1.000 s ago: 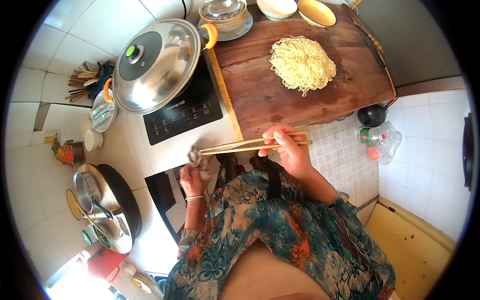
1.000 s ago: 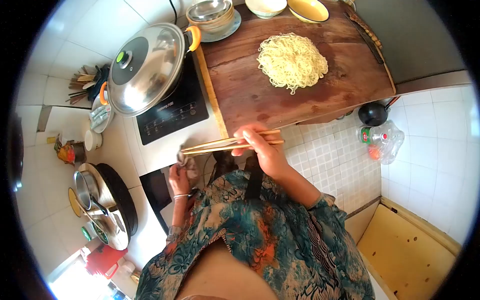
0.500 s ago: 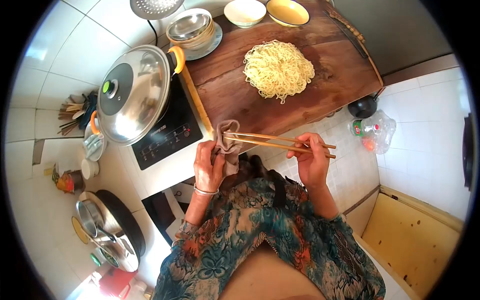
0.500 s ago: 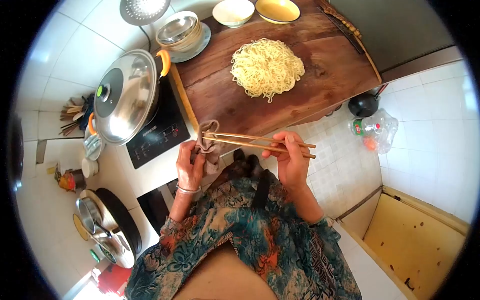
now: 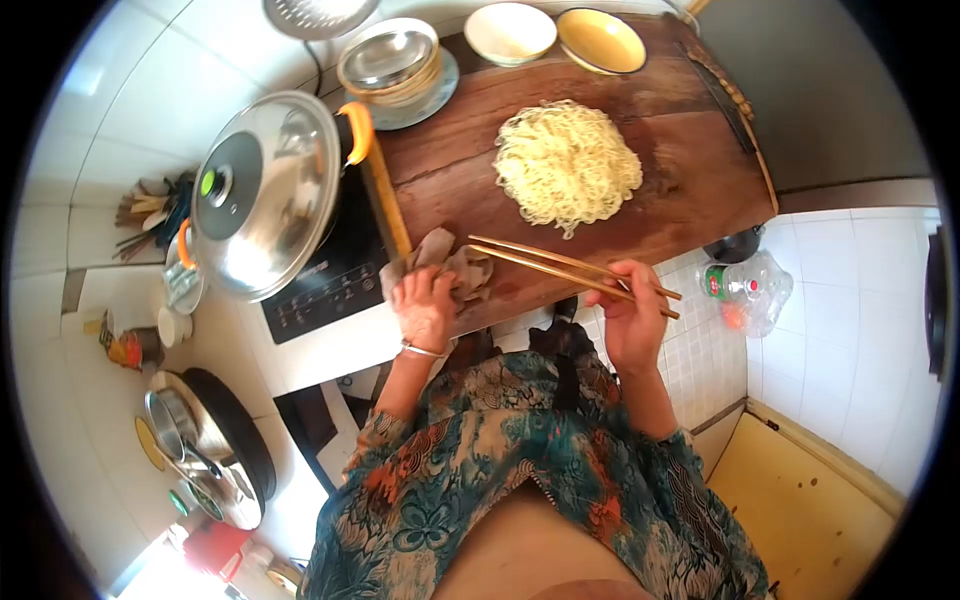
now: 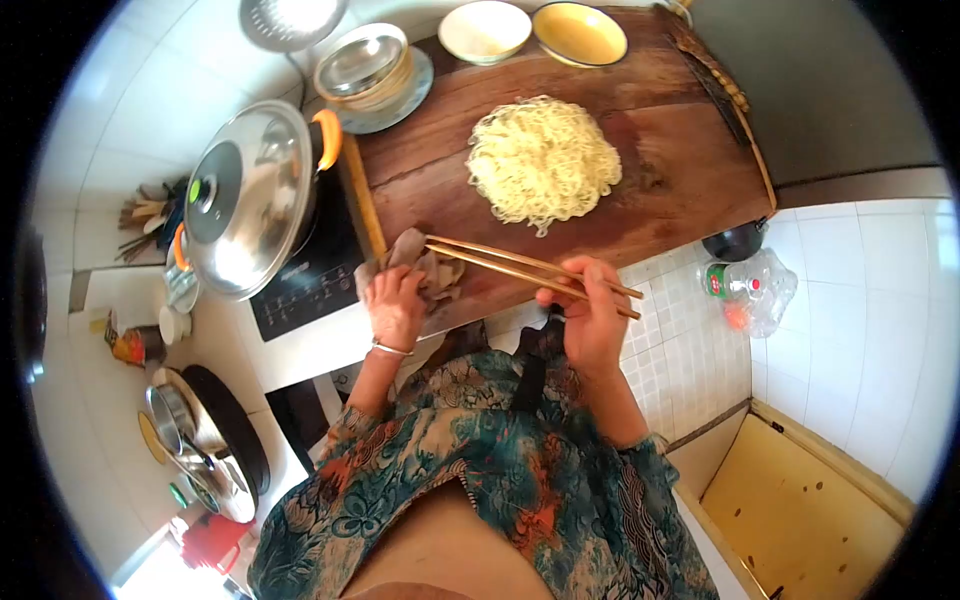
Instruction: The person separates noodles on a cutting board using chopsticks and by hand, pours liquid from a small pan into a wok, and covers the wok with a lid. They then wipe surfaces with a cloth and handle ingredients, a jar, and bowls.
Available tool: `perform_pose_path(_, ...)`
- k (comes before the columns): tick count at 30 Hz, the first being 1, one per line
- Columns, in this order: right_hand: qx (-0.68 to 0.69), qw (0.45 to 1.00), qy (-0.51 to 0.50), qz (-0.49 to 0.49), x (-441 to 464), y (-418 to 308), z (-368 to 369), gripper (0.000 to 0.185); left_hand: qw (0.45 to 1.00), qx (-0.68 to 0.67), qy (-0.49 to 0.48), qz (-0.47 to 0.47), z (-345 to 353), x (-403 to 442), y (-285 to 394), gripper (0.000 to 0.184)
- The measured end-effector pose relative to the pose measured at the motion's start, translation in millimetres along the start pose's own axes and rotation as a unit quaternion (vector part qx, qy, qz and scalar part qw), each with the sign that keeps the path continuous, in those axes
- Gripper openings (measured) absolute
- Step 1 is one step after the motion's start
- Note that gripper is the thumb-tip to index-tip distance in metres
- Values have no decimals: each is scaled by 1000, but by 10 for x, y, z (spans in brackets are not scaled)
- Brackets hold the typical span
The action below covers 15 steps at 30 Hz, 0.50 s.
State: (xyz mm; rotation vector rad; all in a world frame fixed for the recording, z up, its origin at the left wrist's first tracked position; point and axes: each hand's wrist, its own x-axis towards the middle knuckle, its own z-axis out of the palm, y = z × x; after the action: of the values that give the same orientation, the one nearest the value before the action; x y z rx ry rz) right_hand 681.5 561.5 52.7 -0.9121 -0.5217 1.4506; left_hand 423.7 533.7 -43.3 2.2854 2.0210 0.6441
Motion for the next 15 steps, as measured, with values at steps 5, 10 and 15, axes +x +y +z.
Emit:
perform_pose_path(5, -12, 998, -56, 17, 504, -279, -276, 25, 994, 58, 30, -87, 157, 116, 43, 32)
perform_pose_path(10, -25, 997, -79, 12, 1119, -768, -770, 26, 966, 124, 75, -212, 398, 215, 267, 34)
perform_pose_path(15, -66, 994, -66, 53, 1563, -1132, -1377, 26, 949, 128, 98, -270, 449, 157, 248, 34)
